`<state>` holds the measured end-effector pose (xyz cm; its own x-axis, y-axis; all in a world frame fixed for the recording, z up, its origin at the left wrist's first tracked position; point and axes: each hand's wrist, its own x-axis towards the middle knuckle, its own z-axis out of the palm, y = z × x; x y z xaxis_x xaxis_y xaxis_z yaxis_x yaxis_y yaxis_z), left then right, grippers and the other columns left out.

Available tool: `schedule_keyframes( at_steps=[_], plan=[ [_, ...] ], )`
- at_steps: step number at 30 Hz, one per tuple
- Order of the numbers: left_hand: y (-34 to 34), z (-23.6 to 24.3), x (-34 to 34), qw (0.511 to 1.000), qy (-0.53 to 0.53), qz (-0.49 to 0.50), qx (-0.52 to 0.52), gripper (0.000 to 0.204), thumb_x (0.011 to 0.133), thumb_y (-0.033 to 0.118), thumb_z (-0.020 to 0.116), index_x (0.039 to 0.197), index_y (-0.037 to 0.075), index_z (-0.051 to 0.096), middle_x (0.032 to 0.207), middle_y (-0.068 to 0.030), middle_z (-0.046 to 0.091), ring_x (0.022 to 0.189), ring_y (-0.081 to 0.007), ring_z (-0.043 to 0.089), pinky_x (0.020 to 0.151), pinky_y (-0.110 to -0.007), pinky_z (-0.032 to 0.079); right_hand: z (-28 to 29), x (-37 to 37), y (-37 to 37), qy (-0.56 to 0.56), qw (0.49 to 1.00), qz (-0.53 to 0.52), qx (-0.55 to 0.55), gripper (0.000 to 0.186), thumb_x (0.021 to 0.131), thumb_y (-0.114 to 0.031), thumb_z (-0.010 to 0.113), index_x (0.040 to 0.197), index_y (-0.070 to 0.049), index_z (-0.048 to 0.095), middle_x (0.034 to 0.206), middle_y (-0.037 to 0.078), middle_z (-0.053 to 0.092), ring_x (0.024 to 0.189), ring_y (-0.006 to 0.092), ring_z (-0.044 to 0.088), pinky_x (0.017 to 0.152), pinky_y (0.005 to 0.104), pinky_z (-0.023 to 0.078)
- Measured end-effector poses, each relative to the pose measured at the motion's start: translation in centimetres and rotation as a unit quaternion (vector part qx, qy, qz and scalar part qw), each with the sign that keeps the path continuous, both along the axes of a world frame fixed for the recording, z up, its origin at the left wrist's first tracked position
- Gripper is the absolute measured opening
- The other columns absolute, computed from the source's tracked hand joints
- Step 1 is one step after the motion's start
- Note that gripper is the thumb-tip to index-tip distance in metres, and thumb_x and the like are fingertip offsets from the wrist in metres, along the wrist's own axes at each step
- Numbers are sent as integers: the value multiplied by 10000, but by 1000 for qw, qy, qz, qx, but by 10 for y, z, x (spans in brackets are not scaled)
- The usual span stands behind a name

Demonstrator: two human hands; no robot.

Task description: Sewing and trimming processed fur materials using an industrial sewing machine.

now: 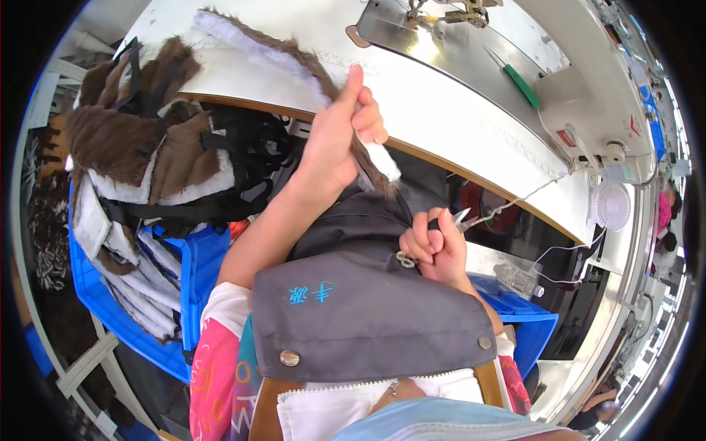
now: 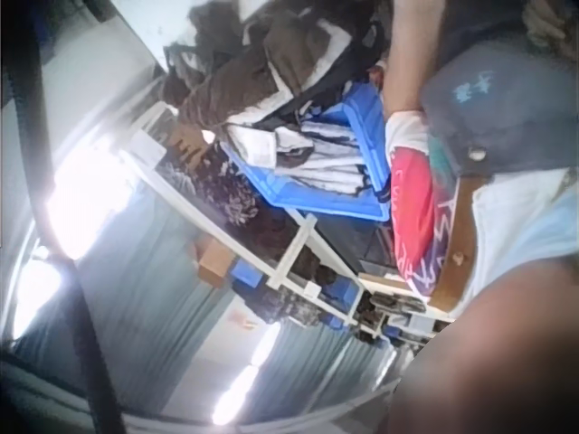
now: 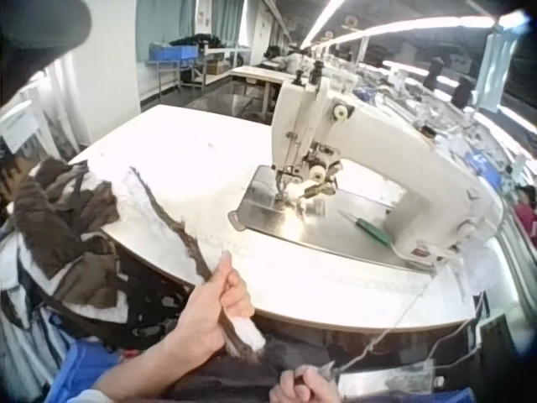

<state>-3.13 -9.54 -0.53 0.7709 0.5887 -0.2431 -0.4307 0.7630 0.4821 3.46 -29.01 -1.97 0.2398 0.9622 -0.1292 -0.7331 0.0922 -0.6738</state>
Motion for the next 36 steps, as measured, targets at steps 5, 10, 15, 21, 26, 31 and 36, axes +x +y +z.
schedule_keyframes(
  at_steps=[5,10,15,21,26,31,36],
  plan=[
    [2,2,-11,996,-23,-66,48,381,940,324,512,1155,13,471,785,-29,506,693,-128,496,659,-278,447,3,6,21,19,999,-38,-16,464,994,-339,347,597,-103,379,516,15,340,420,109,294,491,269,289],
    [-29,-8,-23,989,-77,-107,-74,345,919,313,542,1133,42,522,990,-99,604,920,-205,564,839,-368,461,3,11,29,93,991,-60,-79,466,987,-369,366,591,-123,387,491,-3,318,400,102,276,485,262,288],
    [-31,-28,-22,966,-229,-81,-91,265,964,366,442,973,115,527,791,24,518,715,-118,507,765,-303,458,-5,8,16,73,994,-14,-75,470,979,-371,386,580,-124,362,485,-9,320,397,94,258,481,269,276],
    [-23,-36,-30,992,-61,-88,60,322,987,358,384,975,74,534,801,-12,531,739,-144,513,733,-308,442,-9,5,-10,10,995,64,-72,478,974,-393,376,573,-133,375,479,-18,327,390,84,235,461,262,228],
    [-29,-32,-43,963,45,-216,155,554,981,449,297,1293,16,446,1385,-180,403,1257,-252,418,952,-359,390,14,37,-3,-276,928,-112,-222,339,896,-286,549,671,-32,565,884,142,627,418,31,309,425,194,278],
    [-46,-43,-61,975,21,-219,36,615,981,425,327,1379,-42,284,1385,-165,384,1229,-222,422,1059,-362,302,11,26,34,-404,897,11,-177,184,833,-159,643,919,0,673,803,54,666,547,36,468,466,191,333],
    [-57,-57,-65,982,148,-88,82,537,984,418,335,1367,41,335,1272,-84,492,1036,-147,516,907,-321,426,-3,17,69,-351,917,89,-168,248,845,-235,651,909,5,660,680,11,619,554,26,460,471,188,315]
  ],
)
